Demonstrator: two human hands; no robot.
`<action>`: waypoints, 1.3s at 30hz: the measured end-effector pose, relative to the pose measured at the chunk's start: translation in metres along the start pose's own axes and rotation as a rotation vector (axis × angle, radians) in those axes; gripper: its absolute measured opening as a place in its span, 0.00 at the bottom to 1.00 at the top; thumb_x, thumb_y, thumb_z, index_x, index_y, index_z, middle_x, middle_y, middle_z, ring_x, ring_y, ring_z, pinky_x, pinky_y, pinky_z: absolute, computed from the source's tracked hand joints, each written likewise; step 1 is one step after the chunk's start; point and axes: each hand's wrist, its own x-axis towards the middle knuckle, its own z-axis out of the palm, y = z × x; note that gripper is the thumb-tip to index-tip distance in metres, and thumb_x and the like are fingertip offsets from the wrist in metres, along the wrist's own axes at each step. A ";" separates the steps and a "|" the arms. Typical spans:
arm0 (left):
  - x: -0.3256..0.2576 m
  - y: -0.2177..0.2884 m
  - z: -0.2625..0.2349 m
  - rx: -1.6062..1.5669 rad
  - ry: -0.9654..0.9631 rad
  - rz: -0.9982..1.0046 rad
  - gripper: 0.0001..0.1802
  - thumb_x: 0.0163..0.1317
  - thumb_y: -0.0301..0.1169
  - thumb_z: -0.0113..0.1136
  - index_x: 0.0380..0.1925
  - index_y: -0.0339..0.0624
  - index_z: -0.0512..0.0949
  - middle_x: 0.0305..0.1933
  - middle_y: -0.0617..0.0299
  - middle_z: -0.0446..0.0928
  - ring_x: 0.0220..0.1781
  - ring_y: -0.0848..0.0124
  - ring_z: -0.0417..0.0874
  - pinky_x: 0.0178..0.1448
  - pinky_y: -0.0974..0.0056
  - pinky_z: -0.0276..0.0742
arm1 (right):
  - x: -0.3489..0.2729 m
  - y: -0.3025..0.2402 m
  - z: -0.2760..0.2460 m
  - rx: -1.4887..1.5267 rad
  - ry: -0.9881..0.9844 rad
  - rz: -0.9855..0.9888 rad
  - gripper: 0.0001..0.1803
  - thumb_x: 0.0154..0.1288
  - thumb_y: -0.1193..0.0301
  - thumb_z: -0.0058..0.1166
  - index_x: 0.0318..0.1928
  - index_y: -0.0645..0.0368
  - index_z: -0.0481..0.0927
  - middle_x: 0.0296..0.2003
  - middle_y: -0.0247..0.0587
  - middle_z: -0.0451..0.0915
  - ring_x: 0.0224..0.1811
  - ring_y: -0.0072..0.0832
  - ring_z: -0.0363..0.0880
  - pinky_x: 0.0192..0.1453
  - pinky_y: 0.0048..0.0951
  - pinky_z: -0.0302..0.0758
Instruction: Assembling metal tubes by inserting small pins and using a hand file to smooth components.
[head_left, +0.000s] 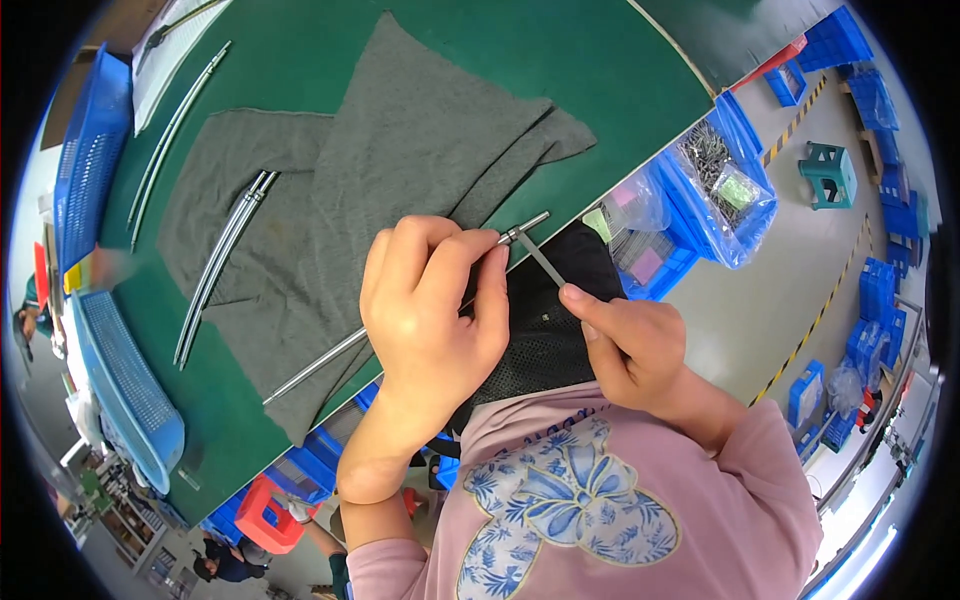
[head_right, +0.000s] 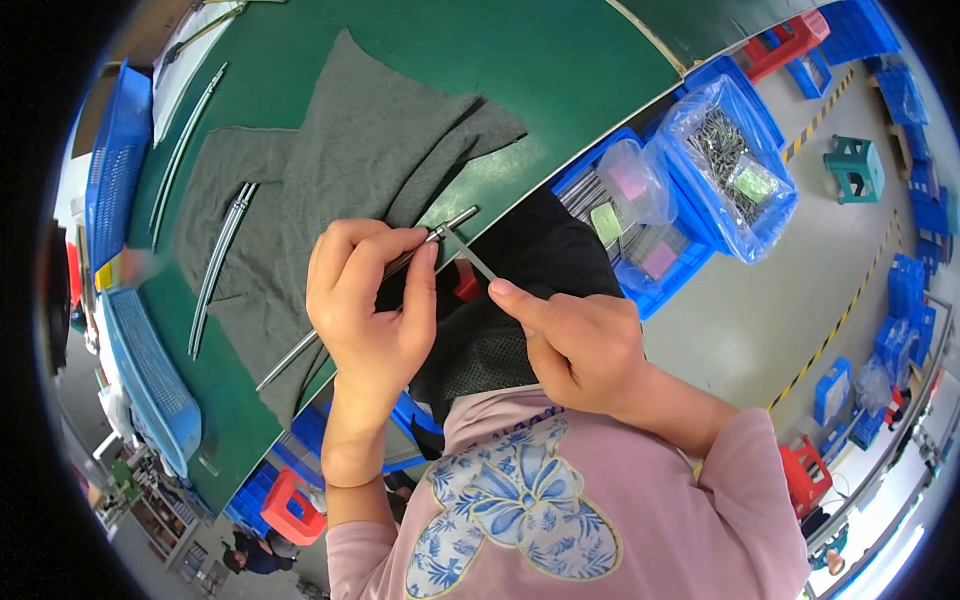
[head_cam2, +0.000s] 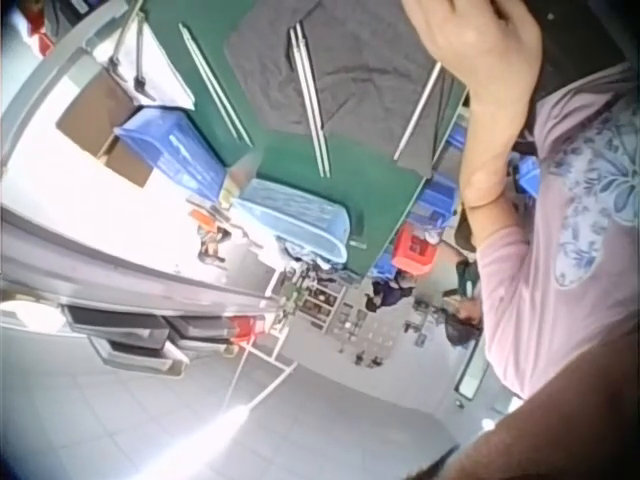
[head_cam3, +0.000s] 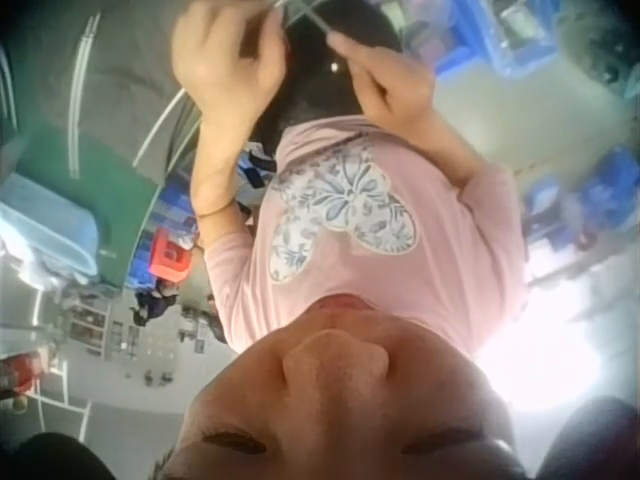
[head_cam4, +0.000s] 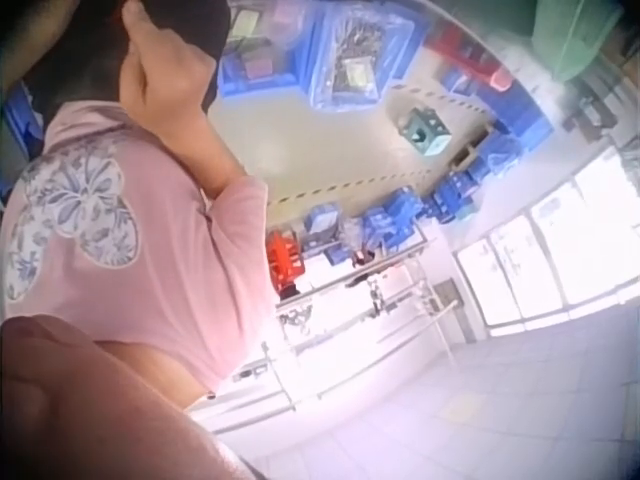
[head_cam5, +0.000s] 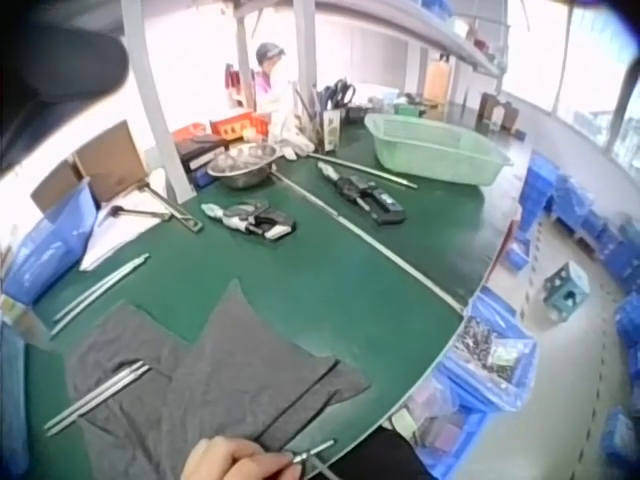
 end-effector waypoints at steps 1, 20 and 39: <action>0.000 0.001 0.000 -0.001 0.001 -0.005 0.09 0.43 0.18 0.67 0.26 0.41 0.79 0.27 0.62 0.72 0.26 0.64 0.71 0.28 0.62 0.66 | 0.001 0.000 0.000 -0.001 -0.001 0.001 0.23 0.51 0.88 0.51 0.50 0.63 0.81 0.12 0.35 0.66 0.10 0.26 0.64 0.16 0.26 0.59; -0.001 0.001 0.009 -0.034 0.071 0.010 0.09 0.40 0.19 0.67 0.24 0.40 0.79 0.27 0.62 0.73 0.25 0.63 0.70 0.27 0.62 0.65 | 0.021 -0.023 -0.006 -0.334 -0.159 -0.013 0.29 0.45 0.85 0.51 0.53 0.62 0.80 0.14 0.33 0.61 0.10 0.27 0.60 0.15 0.30 0.57; -0.002 0.000 0.012 -0.030 0.103 0.034 0.09 0.41 0.18 0.67 0.24 0.38 0.78 0.28 0.61 0.73 0.25 0.64 0.69 0.26 0.63 0.65 | 0.032 -0.018 0.014 -0.322 -0.084 -0.018 0.29 0.46 0.79 0.54 0.55 0.60 0.78 0.15 0.30 0.63 0.11 0.26 0.63 0.15 0.28 0.61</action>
